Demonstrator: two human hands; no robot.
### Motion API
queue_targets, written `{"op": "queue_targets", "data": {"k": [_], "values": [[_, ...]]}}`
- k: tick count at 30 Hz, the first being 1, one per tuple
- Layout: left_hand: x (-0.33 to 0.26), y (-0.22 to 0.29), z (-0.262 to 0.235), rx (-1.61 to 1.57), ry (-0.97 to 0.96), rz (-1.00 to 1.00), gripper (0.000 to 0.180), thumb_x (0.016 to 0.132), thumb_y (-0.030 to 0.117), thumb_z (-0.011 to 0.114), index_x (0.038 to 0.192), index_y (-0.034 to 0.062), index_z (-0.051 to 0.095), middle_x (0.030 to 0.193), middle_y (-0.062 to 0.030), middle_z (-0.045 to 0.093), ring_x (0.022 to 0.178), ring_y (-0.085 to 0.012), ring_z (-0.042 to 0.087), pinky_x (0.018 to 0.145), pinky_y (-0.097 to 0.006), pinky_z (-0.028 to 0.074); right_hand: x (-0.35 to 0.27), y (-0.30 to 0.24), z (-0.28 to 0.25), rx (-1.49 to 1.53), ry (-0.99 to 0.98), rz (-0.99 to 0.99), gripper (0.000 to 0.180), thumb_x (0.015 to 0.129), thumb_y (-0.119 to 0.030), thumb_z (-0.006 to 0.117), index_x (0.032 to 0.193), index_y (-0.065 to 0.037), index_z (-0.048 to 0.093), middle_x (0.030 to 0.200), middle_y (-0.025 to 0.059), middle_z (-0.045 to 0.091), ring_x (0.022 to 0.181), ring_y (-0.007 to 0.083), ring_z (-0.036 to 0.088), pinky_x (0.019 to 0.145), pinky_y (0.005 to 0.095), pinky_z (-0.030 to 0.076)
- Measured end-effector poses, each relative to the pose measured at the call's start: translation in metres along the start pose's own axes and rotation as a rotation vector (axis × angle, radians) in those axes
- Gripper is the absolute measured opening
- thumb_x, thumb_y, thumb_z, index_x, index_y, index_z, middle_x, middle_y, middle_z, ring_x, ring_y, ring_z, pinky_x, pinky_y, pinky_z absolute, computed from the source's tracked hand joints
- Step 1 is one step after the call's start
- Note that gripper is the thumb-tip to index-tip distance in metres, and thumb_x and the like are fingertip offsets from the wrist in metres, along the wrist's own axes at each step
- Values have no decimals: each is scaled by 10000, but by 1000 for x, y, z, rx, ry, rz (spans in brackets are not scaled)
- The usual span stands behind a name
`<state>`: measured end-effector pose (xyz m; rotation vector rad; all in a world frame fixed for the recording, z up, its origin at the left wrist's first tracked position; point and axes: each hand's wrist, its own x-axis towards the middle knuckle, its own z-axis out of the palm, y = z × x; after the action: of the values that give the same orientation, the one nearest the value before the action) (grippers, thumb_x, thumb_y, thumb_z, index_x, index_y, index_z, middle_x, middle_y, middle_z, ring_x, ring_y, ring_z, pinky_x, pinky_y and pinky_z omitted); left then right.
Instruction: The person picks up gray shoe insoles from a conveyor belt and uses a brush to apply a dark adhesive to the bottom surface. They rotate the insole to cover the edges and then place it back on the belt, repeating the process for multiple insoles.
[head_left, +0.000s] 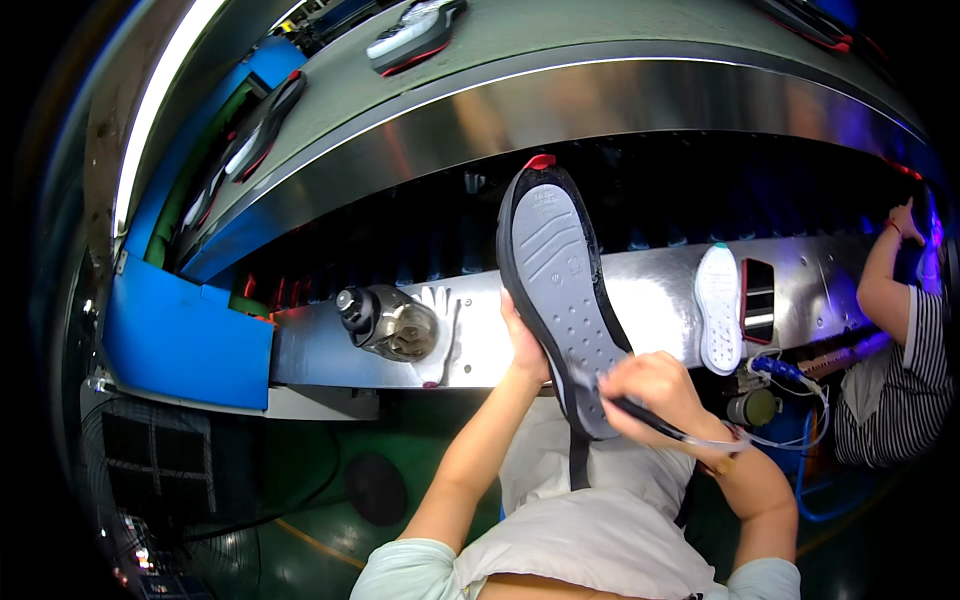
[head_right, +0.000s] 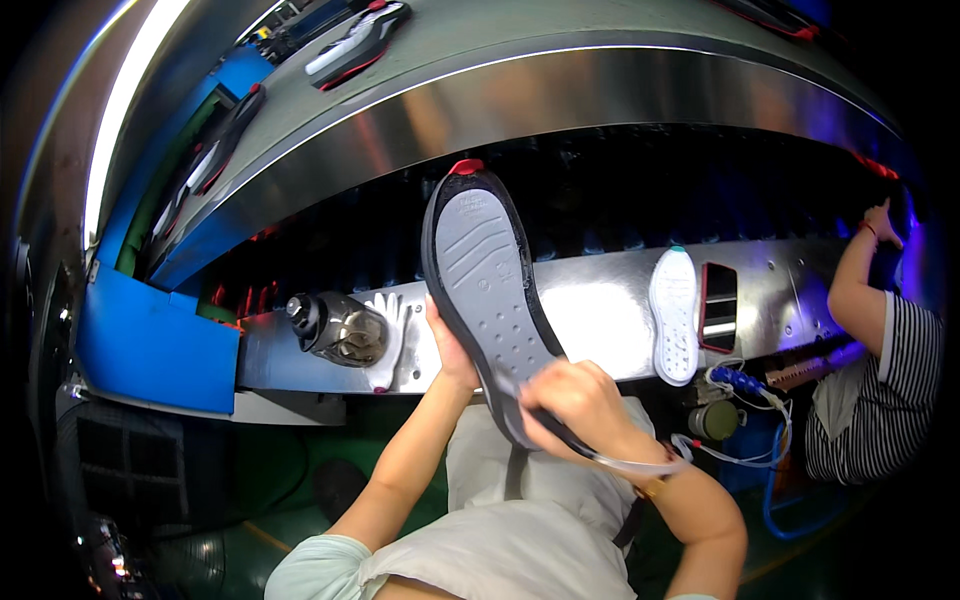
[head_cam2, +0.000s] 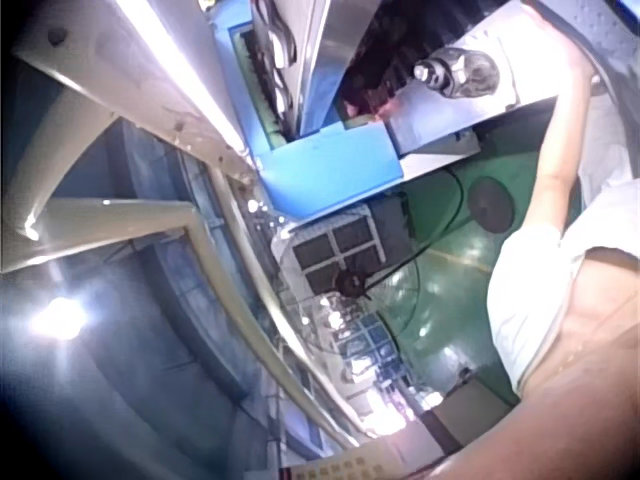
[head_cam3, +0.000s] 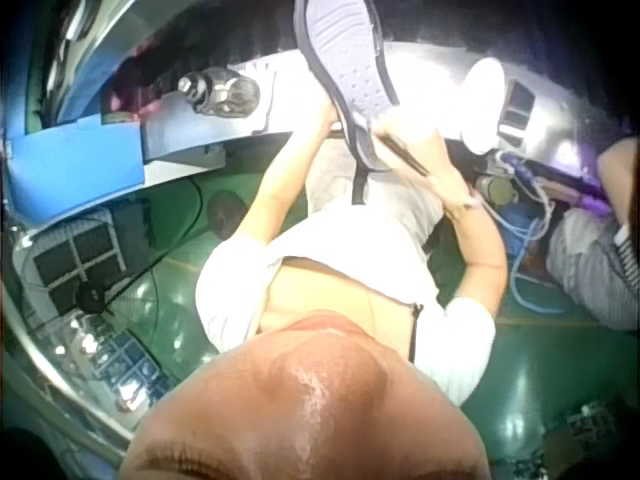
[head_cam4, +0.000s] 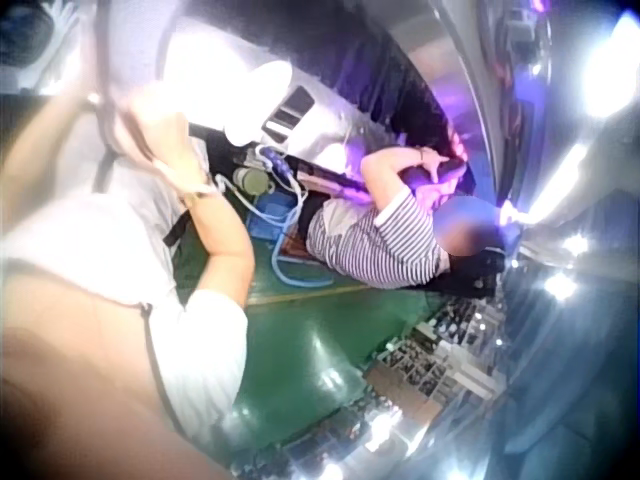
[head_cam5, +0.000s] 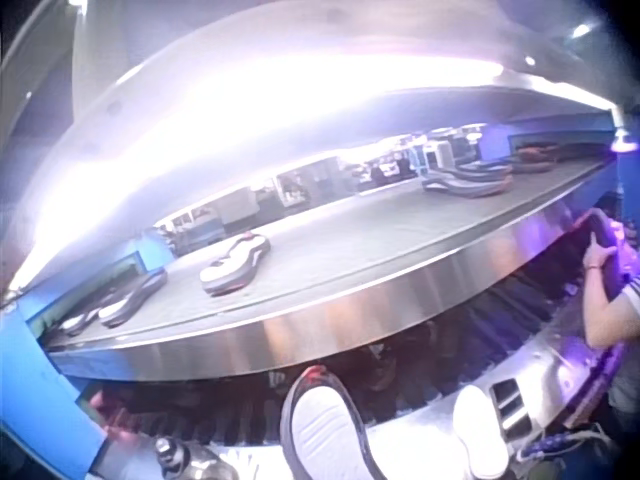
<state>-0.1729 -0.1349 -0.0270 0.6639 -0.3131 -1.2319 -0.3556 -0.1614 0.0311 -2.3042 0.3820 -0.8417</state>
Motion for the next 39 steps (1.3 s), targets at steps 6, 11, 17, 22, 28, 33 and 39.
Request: {"op": "queue_targets", "data": {"k": [6,11,17,22,28,33,39], "values": [[-22,8,27,-109,-269,-196,898,732,741,147,1299,58,286,1228,-132,426,1077,-276,457,930,-405,354,35,0,-54,433,61,95,146,639,-5,653,782,-7,623,754,83,613,689,153,592,623,256,467],[-27,-1,53,-428,-423,-260,977,693,779,119,1297,27,267,1225,-187,409,1110,-285,436,951,-404,334,74,7,-47,305,245,29,142,634,-13,652,774,-3,637,738,84,605,706,157,584,610,244,460],[-29,7,46,-51,-87,-74,828,763,705,213,1297,77,283,1267,-120,381,1125,-261,410,950,-374,339,50,-8,-50,666,-77,30,155,627,12,666,780,3,644,773,124,618,724,174,592,659,252,465],[-26,11,51,-96,-201,-9,821,766,704,204,1288,78,299,1229,-93,415,1094,-229,427,939,-365,339,53,4,-48,503,-36,21,162,656,-18,649,817,-9,651,796,101,614,723,152,581,676,251,454],[-12,21,52,36,-41,212,907,718,747,218,1318,67,215,1263,-189,356,1084,-365,427,901,-464,373,41,-1,-55,637,0,68,187,637,8,662,820,-24,648,807,99,628,781,182,583,735,269,443],[-3,33,53,-52,-386,245,934,709,744,265,1332,54,170,1247,-309,297,1092,-427,391,913,-488,340,33,-3,-57,534,-195,-130,179,635,-6,681,808,-35,650,849,47,650,803,151,532,746,265,432],[1,45,59,-137,-448,306,969,698,734,331,1337,34,131,1276,-311,250,1127,-437,342,942,-497,302,23,2,-56,504,-77,42,173,635,-18,681,804,-40,649,850,77,652,716,134,558,686,248,404]]}}
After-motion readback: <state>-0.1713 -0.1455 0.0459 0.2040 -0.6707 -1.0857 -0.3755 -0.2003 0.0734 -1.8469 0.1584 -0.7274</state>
